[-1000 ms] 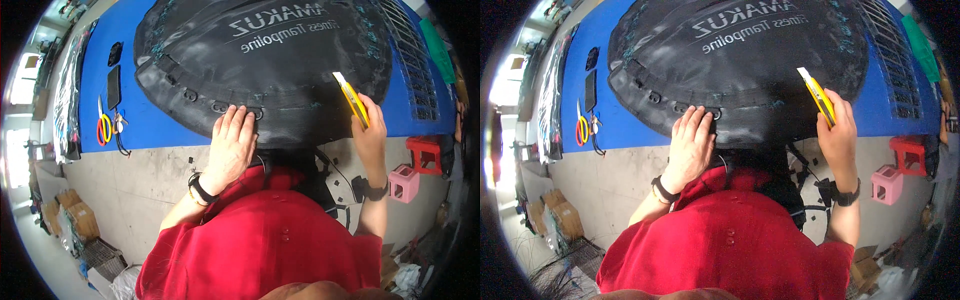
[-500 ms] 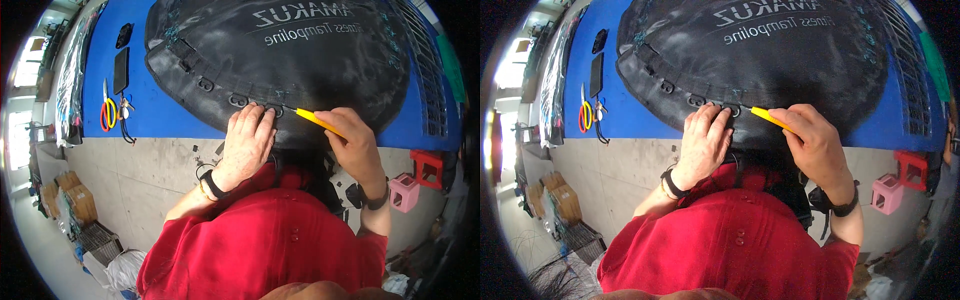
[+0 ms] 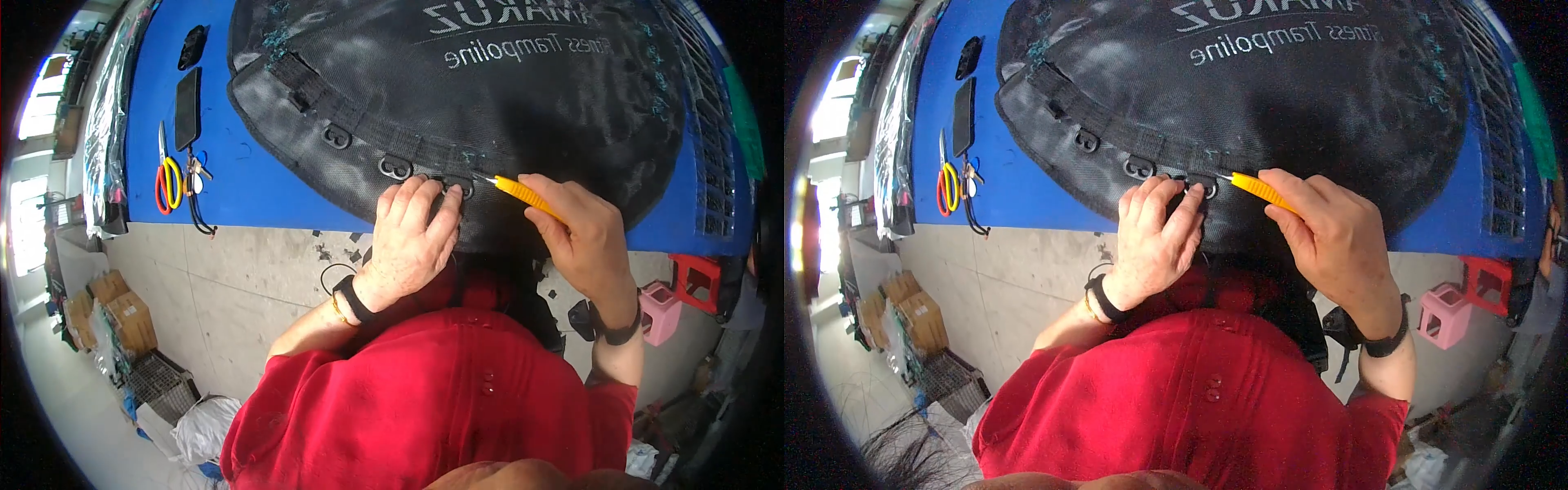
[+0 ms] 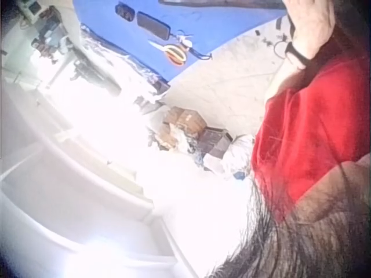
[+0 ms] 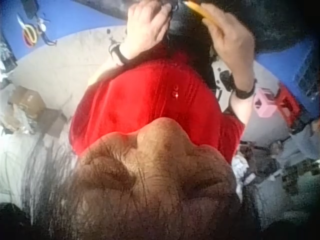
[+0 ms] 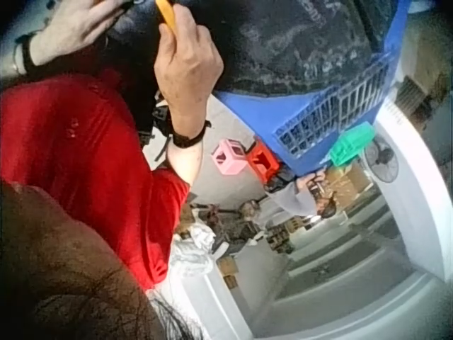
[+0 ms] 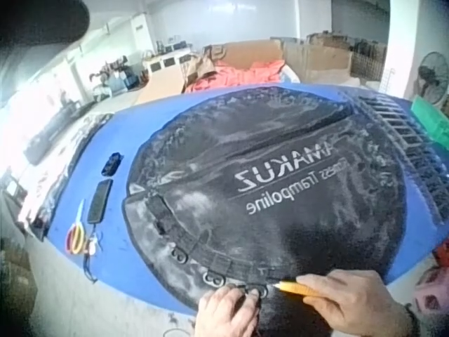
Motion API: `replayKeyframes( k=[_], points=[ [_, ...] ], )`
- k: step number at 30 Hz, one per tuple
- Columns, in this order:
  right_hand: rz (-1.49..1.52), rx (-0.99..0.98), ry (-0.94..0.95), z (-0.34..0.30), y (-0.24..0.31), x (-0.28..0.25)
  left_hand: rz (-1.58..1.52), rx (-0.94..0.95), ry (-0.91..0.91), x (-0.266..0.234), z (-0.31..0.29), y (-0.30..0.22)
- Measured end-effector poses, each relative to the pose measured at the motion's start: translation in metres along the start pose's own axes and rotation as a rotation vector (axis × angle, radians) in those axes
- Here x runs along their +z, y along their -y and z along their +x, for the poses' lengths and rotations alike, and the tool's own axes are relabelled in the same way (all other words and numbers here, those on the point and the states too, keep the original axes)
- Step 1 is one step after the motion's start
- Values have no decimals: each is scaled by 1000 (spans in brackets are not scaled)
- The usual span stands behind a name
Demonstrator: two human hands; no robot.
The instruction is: The person cuts a black fabric strap from a trampoline mat using a utility knife, pulls the strap away by hand, and then uses the knife to cut small slits into the edge of the mat.
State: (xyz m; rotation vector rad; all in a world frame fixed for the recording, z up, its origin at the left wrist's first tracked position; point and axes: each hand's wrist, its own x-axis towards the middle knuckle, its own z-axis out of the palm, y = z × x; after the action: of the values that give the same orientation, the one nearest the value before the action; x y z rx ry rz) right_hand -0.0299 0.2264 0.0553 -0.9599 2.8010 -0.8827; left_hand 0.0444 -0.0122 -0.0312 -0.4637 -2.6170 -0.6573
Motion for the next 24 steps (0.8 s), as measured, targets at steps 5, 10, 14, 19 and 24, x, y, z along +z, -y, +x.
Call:
replayKeyframes(
  k=[5,10,14,19,24],
  points=[
    [10,-80,10,16,-3,5,-13,-6,-1,3,-2,2],
    [-4,-114,44,24,-2,7,-15,-4,-19,5,-3,3],
    [6,-86,77,24,-1,7,-17,-7,-18,4,-3,3],
    [-1,-87,81,24,-3,9,-22,1,-17,5,-3,4],
    [-8,-57,104,23,0,9,-25,-3,-17,4,-2,4]
  ],
)
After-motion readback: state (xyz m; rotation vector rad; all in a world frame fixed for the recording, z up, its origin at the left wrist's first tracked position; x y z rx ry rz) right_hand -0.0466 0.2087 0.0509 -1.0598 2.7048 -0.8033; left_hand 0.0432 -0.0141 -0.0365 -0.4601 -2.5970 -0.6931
